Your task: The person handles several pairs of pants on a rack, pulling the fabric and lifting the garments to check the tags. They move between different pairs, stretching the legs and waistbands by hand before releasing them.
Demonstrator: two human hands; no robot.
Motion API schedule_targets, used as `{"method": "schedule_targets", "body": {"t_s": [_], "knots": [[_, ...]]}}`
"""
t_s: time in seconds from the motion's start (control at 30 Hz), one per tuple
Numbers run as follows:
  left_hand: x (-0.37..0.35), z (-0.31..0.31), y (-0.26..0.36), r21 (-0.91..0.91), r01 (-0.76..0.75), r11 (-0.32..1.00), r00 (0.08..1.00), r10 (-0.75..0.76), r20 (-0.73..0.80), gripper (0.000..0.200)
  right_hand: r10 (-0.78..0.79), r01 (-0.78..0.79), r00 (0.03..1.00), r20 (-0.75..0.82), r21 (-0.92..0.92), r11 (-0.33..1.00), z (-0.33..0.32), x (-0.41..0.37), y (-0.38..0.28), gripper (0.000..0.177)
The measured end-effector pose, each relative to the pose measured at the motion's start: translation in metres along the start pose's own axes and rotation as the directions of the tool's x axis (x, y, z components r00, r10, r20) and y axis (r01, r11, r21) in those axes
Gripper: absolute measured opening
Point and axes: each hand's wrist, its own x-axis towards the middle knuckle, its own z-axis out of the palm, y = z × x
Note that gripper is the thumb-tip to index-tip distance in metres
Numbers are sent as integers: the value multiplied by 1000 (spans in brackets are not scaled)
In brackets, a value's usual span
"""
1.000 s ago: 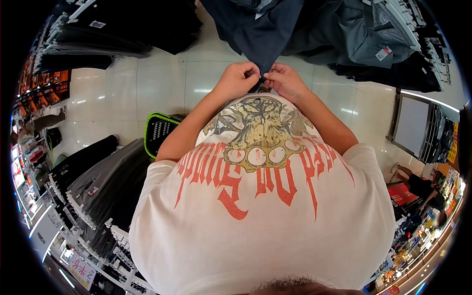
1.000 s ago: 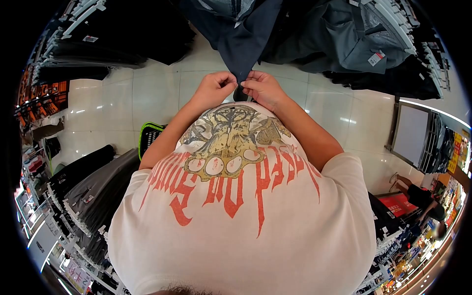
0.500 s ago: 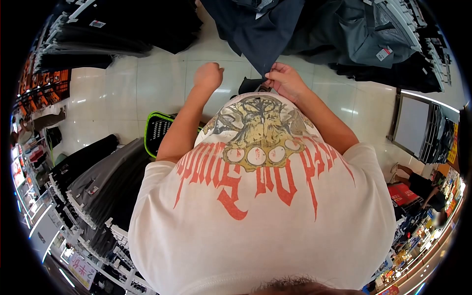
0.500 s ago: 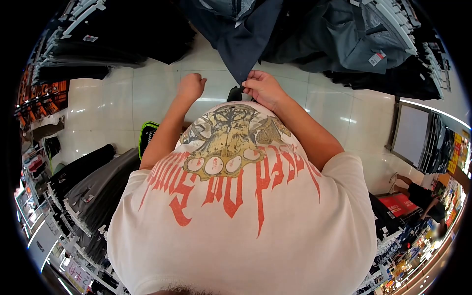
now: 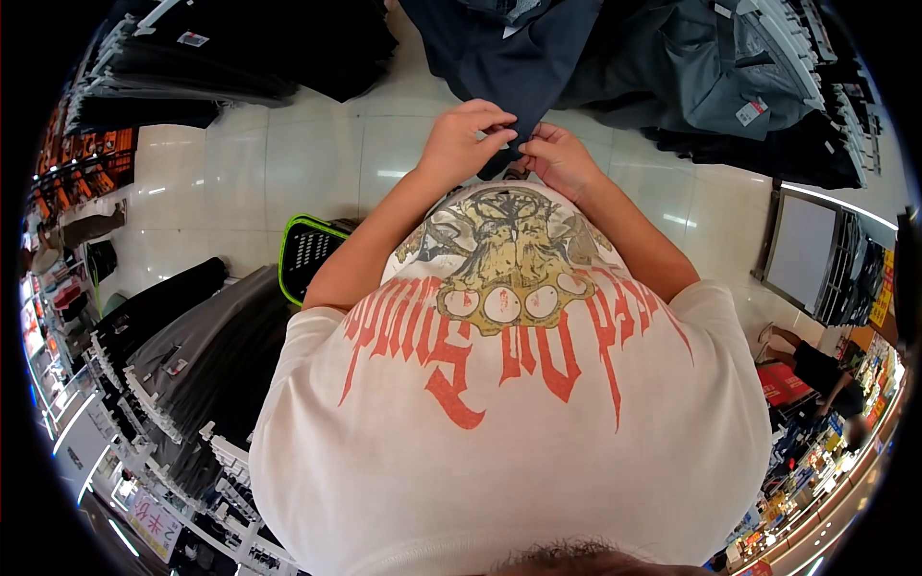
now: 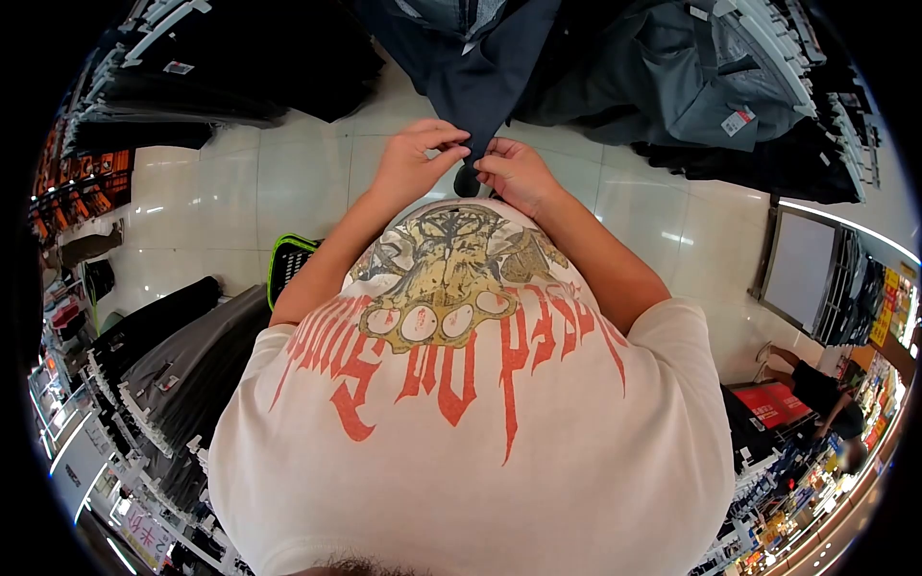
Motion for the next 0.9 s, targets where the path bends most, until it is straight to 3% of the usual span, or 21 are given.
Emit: {"method": "schedule_targets", "body": {"t_s": [0.17,0.27,0.37,0.47,0.57,0.67,0.77,0.87,0.9], "knots": [[1,7,-5,60,-43,997,999,44,-17,16,-74,73,997,-12,-102,992,-1,-2,0,17],[1,7,-6,28,6,1000,1000,-6,-1,15,-88,81,996,-32,-183,980,-3,-3,0,9],[2,7,-6,84,-28,996,1000,28,1,12,-113,67,989,-96,-391,918,3,-8,-4,10],[5,4,-4,248,-222,943,975,220,37,8,-203,148,976,-76,-450,881,16,-15,-9,16],[5,8,-3,222,-166,961,986,167,15,7,-205,150,976,-79,-446,882,17,-14,-8,17],[4,11,-35,103,44,994,974,-20,-227,6,-214,159,974,-74,-448,880,13,-9,-7,18],[8,-11,-91,217,107,970,923,-16,-385,6,-185,131,976,-112,-372,919,11,-8,-5,17],[2,-38,-106,406,359,840,927,-271,-259,9,-153,109,981,-119,-311,944,4,-6,-1,17],[-1,-40,-109,378,356,854,930,-283,-237,10,-155,113,980,-120,-299,947,2,-4,1,17]]}}
